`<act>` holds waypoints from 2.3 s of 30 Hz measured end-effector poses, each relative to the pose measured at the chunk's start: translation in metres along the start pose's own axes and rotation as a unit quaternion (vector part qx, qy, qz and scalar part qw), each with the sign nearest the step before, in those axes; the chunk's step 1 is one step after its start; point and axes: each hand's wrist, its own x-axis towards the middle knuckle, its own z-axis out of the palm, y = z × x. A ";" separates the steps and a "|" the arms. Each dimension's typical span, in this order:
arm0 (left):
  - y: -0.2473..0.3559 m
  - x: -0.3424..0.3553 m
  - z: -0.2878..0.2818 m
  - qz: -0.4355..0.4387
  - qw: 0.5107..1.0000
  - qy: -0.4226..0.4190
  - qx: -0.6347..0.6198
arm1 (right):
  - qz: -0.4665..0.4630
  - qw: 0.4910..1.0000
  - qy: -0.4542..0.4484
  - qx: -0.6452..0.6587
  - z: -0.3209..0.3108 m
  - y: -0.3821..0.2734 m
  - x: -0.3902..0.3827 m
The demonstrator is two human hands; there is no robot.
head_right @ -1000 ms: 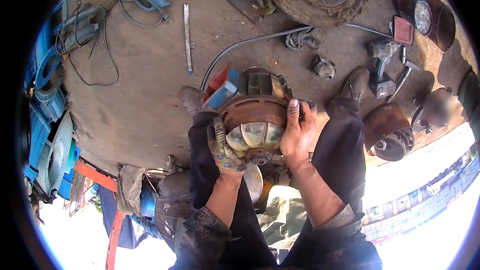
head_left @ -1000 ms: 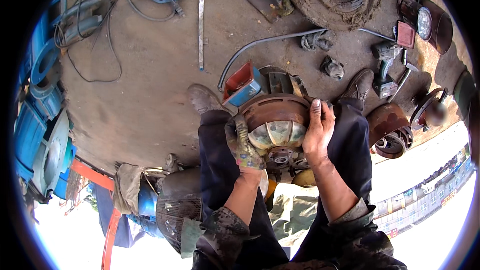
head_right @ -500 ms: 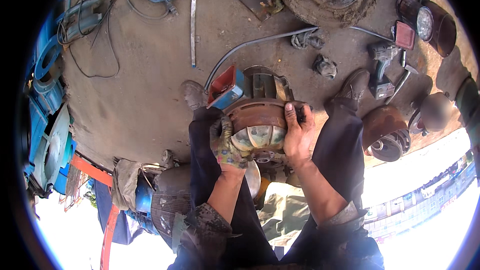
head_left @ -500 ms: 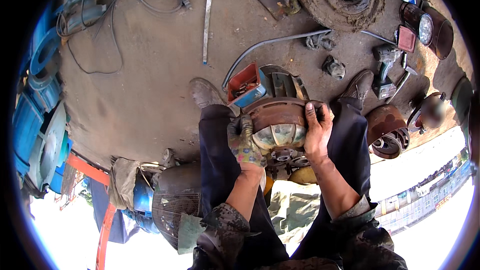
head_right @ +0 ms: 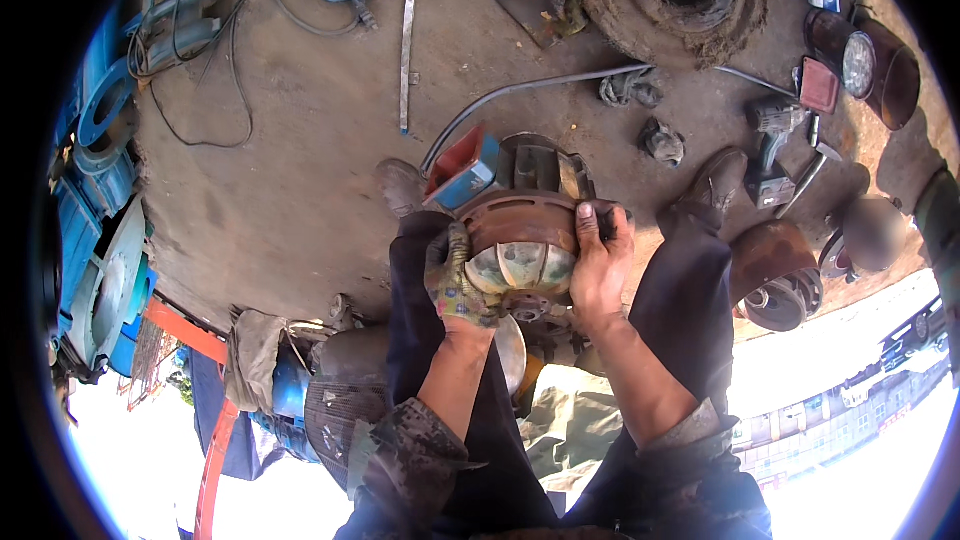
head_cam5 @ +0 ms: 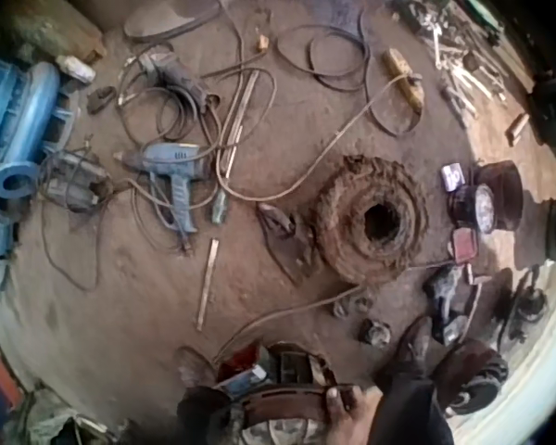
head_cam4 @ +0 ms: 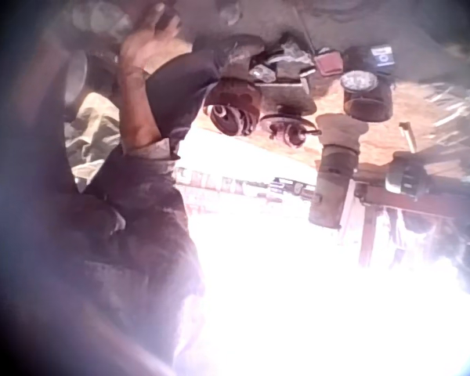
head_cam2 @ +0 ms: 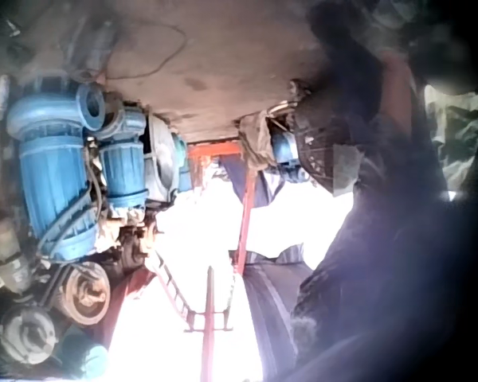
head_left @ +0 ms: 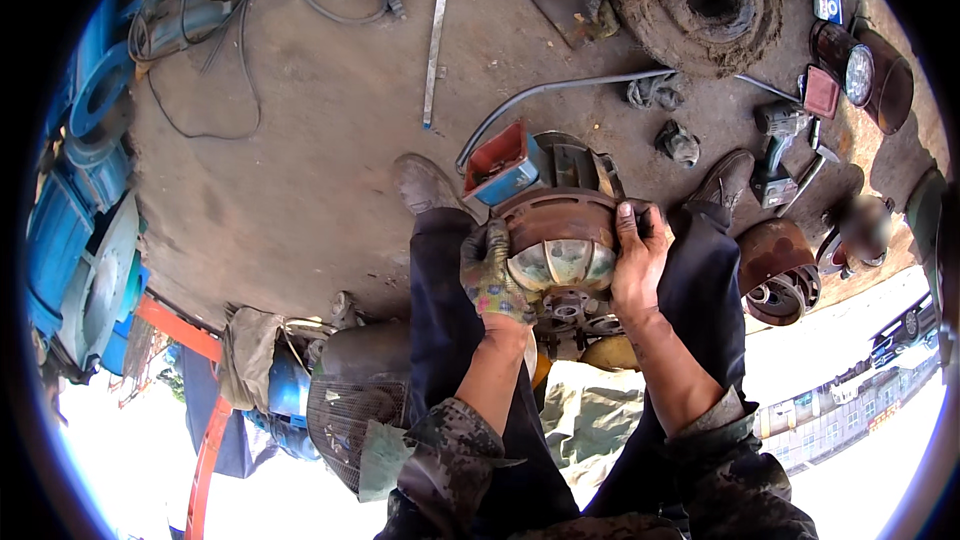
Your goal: The person sits on the floor and cleans a motor component with a rag, then uses a small tool to scrape and adjust internal parts. The person repeatedly wipes and manipulates the component while seated.
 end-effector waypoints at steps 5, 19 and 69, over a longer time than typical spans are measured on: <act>0.002 0.007 0.003 -0.018 1.000 0.001 0.005 | -0.018 0.999 -0.024 -0.029 -0.005 0.000 0.006; 0.023 0.017 0.020 -0.042 0.997 0.015 -0.066 | -0.414 0.771 -0.328 -0.355 -0.043 -0.052 -0.040; 0.014 0.023 0.010 -0.038 0.994 0.009 -0.103 | -0.458 0.800 -0.237 -0.307 -0.018 -0.032 -0.042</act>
